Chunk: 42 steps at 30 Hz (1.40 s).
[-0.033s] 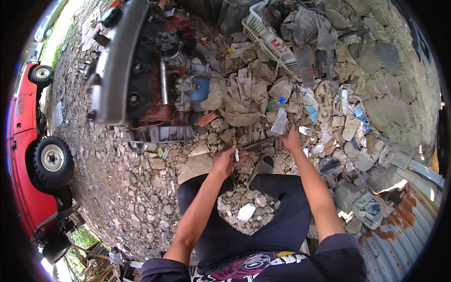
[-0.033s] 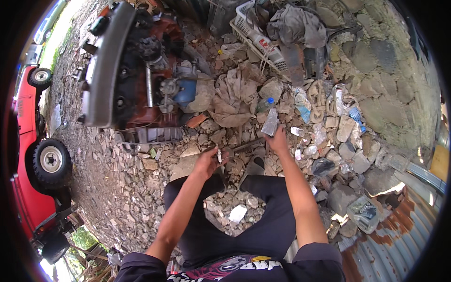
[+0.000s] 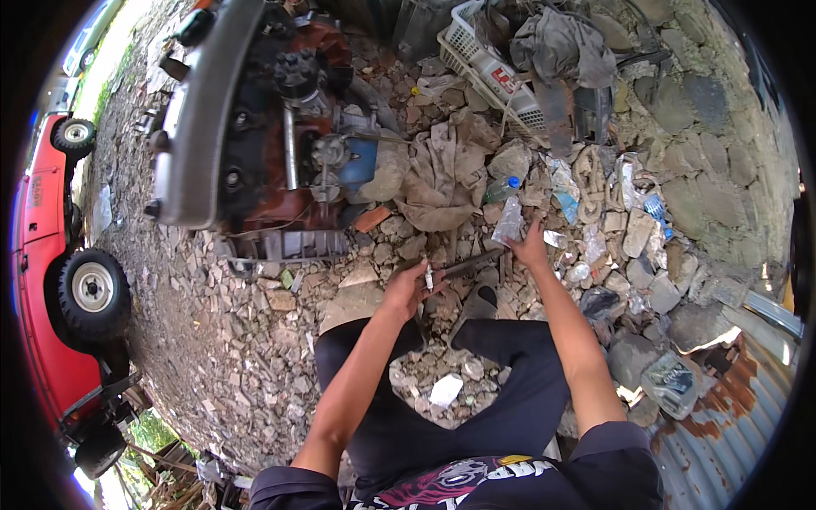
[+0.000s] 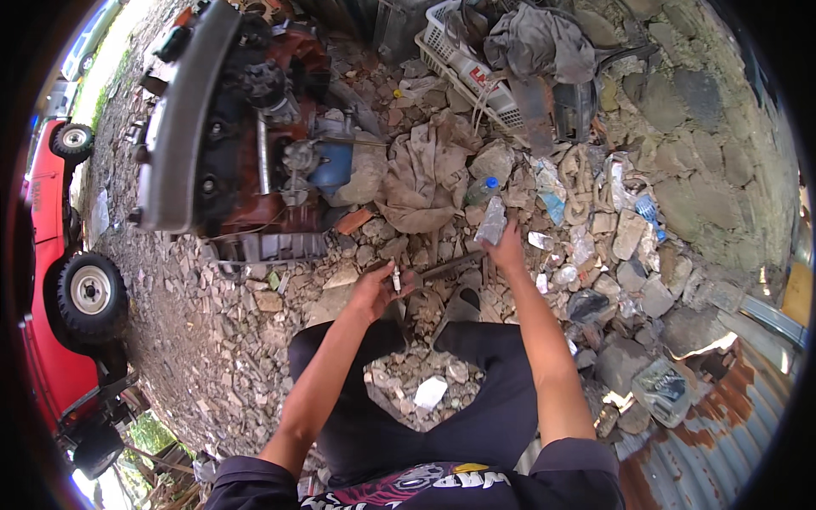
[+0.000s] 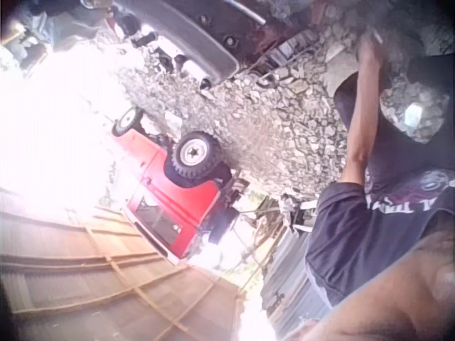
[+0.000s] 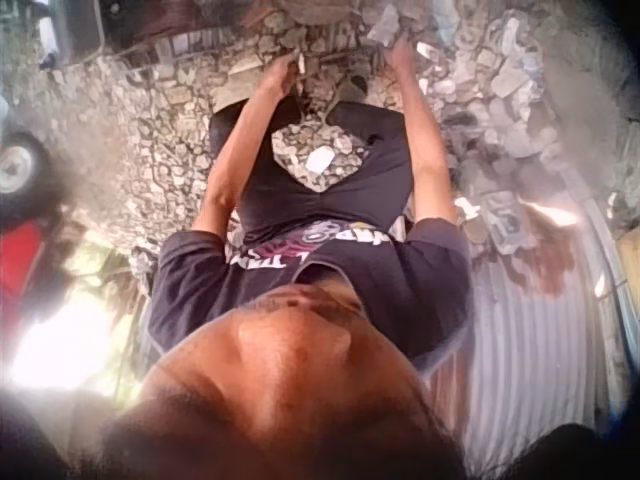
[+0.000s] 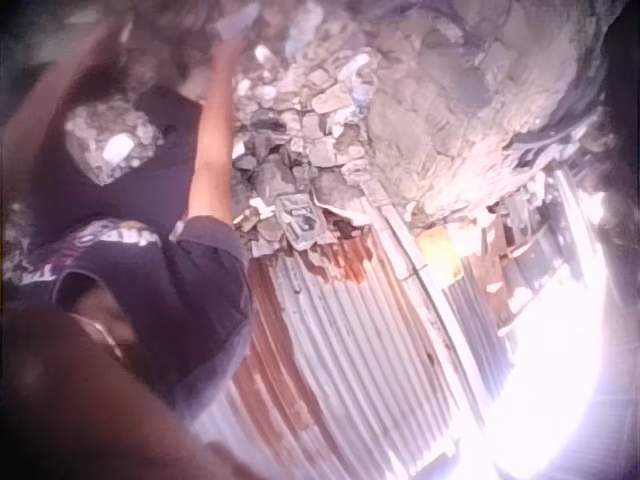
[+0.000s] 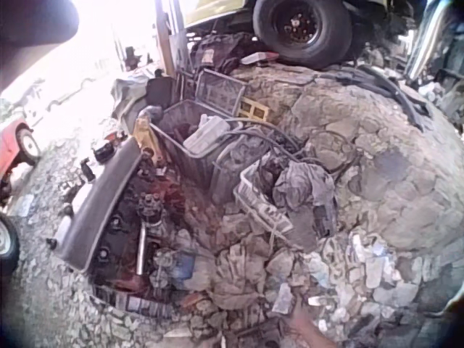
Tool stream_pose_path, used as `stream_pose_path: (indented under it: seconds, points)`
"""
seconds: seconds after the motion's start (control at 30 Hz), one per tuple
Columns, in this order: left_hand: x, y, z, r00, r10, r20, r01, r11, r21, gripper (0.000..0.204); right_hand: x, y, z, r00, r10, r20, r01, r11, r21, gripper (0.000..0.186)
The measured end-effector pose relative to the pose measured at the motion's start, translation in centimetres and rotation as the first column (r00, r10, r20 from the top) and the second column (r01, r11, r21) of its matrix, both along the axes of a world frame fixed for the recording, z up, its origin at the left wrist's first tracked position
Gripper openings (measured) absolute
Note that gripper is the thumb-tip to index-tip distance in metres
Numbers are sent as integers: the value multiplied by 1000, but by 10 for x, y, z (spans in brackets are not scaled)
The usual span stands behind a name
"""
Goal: The person cleans a spark plug by pouring liquid on it from a plastic bottle and wiping it with a cloth, while working on an engine block sitting on the ground.
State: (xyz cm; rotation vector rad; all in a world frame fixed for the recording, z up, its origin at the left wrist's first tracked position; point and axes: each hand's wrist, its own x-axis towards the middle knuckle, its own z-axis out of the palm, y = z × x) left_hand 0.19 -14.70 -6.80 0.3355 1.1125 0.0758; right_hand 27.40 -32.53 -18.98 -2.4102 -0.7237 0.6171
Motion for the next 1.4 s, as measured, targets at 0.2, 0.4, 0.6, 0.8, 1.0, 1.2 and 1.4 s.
stream_pose_path:
  seconds: [0.2,0.4,0.6,0.8,1.0,1.2,1.4]
  points:
    - [47,43,-49,983,18,181,-60,972,229,27,43,58,-101,970,-144,198,72,940,333,98]
    - [64,35,-18,874,82,478,-222,944,244,32,66,93,-127,962,-247,116,166,868,469,82]
    - [30,40,43,757,57,651,-323,898,298,37,30,153,13,861,156,485,-451,676,583,75]
    - [16,35,42,740,134,659,-427,850,307,39,-33,161,163,636,390,666,-711,632,309,74]
    - [5,36,42,750,195,632,-447,854,267,35,-70,174,188,466,298,833,-765,610,209,80]
    - [5,33,41,759,179,626,-469,817,336,37,-83,177,192,200,89,976,-729,679,88,61]
    - [3,32,31,766,190,615,-465,823,326,42,-85,181,194,101,36,994,-760,647,54,41]
